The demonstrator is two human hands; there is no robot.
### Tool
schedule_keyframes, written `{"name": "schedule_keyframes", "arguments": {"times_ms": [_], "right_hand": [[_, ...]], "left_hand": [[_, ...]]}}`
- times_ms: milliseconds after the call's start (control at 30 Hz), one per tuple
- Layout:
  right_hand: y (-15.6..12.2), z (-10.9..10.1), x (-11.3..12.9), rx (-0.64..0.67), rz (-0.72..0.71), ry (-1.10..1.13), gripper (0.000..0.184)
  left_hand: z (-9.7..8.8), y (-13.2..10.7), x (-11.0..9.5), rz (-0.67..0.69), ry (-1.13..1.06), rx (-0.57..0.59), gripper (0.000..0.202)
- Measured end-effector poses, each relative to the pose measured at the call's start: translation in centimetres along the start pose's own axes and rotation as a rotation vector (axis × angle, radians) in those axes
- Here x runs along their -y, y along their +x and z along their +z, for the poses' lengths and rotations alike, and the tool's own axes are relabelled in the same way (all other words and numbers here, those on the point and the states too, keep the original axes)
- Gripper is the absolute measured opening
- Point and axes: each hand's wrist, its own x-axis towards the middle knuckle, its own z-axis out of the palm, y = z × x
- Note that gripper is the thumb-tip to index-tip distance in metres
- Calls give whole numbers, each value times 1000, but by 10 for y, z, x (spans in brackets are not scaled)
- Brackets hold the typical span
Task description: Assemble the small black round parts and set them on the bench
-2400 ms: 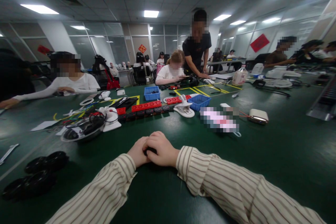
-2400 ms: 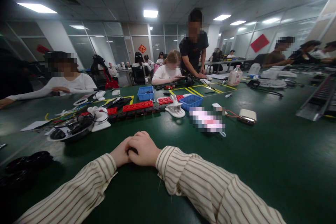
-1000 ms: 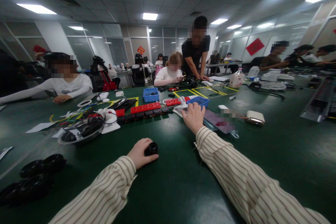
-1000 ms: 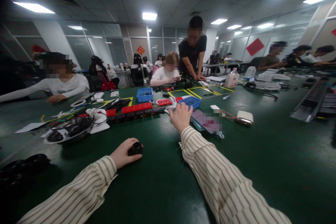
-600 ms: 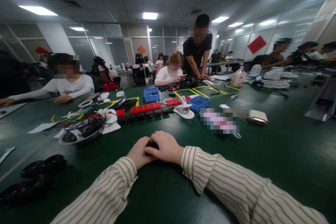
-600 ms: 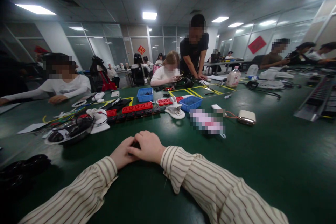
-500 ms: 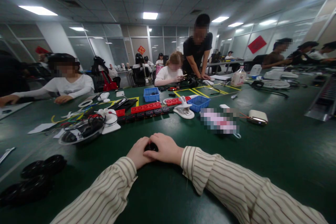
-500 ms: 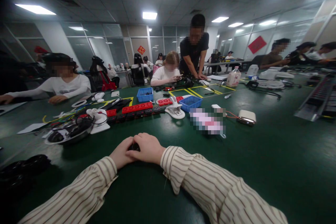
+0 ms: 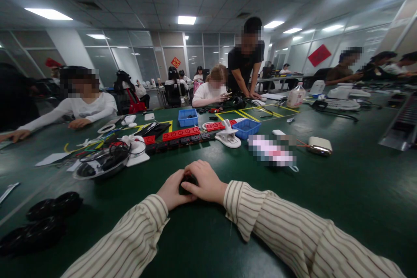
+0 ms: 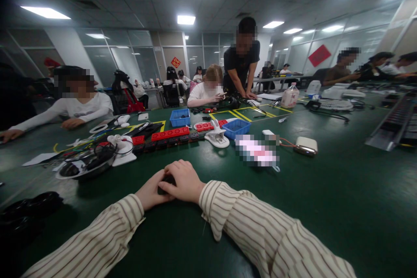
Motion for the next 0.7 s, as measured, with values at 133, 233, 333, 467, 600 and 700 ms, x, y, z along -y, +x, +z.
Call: {"name": "schedule_keyframes", "arguments": {"times_ms": [133, 233, 333, 467, 600, 700], "right_hand": [[1, 3, -2, 56, 32, -35, 24], [1, 3, -2, 70, -5, -36, 21], [1, 2, -1, 86, -97, -4, 9], [0, 3, 2, 134, -241, 48, 14], [-1, 5, 3, 151, -261, 43, 13], [-2, 2, 5, 125, -239, 54, 18]], "left_hand": [[0, 1, -4, 1, 108, 12, 34], [0, 1, -3, 24, 138, 18, 28], [0, 2, 1, 44, 134, 34, 30], [1, 2, 8, 82, 135, 74, 32], [2, 3, 13, 93, 144, 78, 33], [3, 2, 14, 75, 105, 55, 36]]}}
